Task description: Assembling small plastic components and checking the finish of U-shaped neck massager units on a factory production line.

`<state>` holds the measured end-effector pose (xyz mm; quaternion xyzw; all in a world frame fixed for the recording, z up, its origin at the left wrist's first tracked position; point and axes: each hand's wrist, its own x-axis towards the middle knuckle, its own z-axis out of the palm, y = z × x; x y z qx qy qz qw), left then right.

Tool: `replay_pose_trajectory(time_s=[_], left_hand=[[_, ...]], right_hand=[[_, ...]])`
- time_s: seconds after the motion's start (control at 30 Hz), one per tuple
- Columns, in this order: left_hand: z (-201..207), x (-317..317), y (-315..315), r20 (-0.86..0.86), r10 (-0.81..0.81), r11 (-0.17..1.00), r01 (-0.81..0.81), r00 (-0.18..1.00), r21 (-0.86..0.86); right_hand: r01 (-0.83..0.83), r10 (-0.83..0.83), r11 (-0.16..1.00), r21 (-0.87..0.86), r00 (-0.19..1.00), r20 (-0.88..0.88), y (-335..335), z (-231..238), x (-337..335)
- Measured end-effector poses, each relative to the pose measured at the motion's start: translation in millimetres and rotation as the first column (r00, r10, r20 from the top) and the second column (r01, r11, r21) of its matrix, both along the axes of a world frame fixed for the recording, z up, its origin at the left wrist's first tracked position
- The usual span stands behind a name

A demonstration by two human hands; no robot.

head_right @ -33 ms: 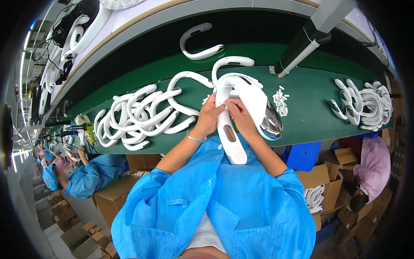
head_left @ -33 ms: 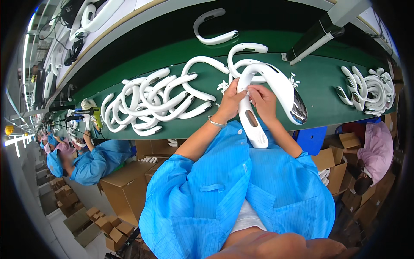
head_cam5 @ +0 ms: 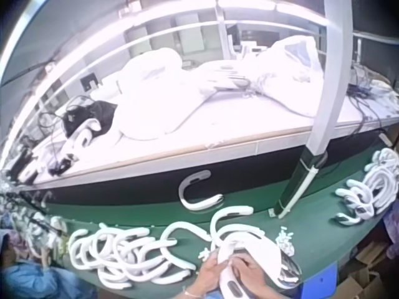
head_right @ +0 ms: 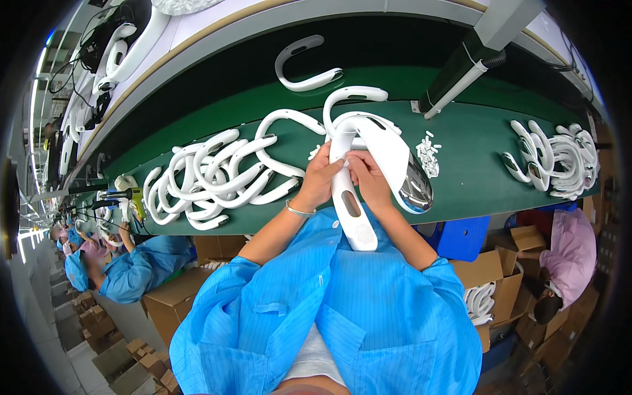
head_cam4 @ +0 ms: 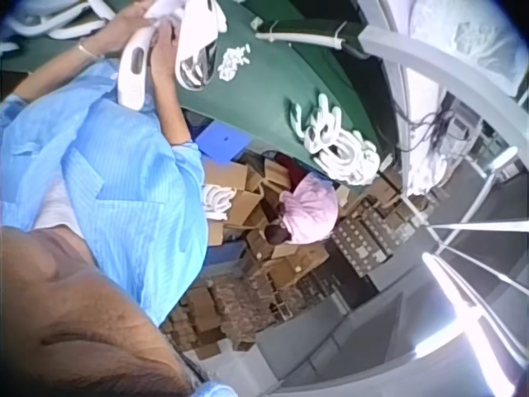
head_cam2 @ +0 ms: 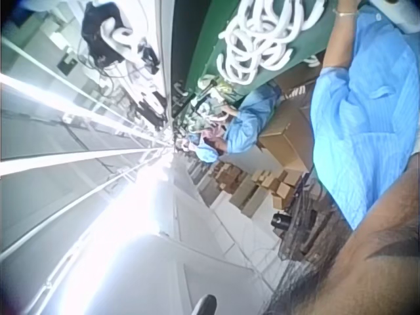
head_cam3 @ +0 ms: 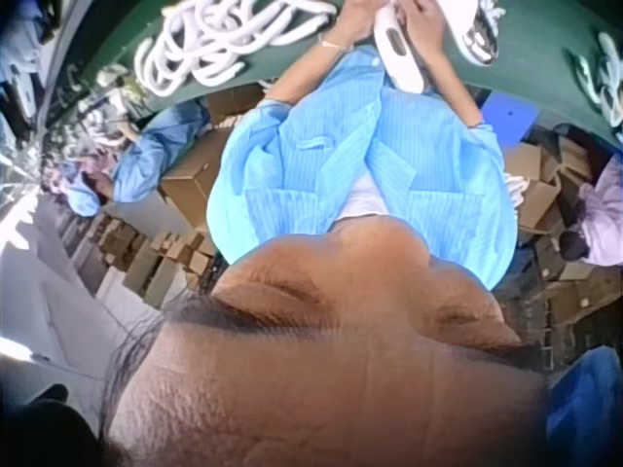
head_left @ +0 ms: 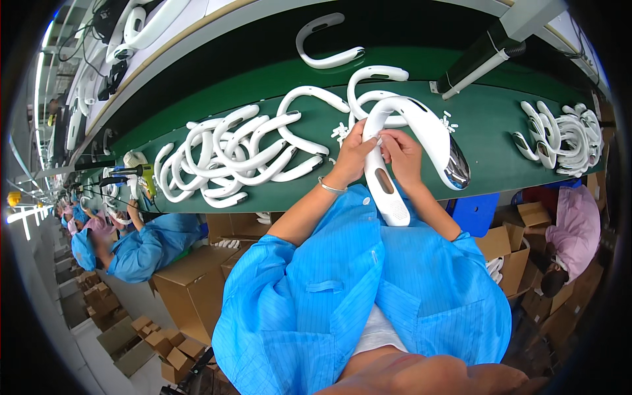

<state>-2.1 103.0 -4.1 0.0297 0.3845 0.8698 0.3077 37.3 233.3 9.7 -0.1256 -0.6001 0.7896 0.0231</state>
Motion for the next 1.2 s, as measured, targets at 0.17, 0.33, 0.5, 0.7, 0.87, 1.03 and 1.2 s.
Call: replay_pose_trajectory(time_s=[0.17, 0.33, 0.5, 0.7, 0.87, 1.03, 1.2], left_hand=[[-2, 1, 9, 0.036, 0.133, 0.990, -0.131, 0.991, -0.052], [-19, 6, 16, -0.007, 0.048, 0.998, -0.048, 0.999, -0.027], [-21, 9, 23, -0.015, 0.054, 0.991, -0.055, 0.998, -0.120], [-6, 6, 22, -0.002, -0.066, 0.985, 0.065, 0.998, -0.158], [-12, 7, 32, 0.052, 0.009, 0.992, -0.003, 0.999, -0.127], [-19, 10, 35, 0.071, -0.017, 0.993, 0.025, 0.997, -0.117], [-17, 14, 38, 0.142, -0.039, 0.989, 0.059, 0.989, -0.138]], right_hand=[[0.074, -0.044, 0.985, -0.158, 0.981, 0.189, 3, -6, -3], [0.058, -0.057, 0.997, 0.043, 0.998, -0.038, 19, -14, 2], [0.086, -0.053, 0.978, 0.188, 0.983, -0.175, 31, 24, -3], [0.146, 0.227, 0.570, 0.808, 0.918, -0.326, 42, 31, -11], [0.112, 0.251, 0.545, 0.831, 0.924, -0.289, 37, -8, -7], [0.091, 0.329, 0.438, 0.894, 0.910, -0.253, 39, -5, -5], [-0.055, 0.267, 0.427, 0.903, 0.961, -0.068, 49, 4, -4]])
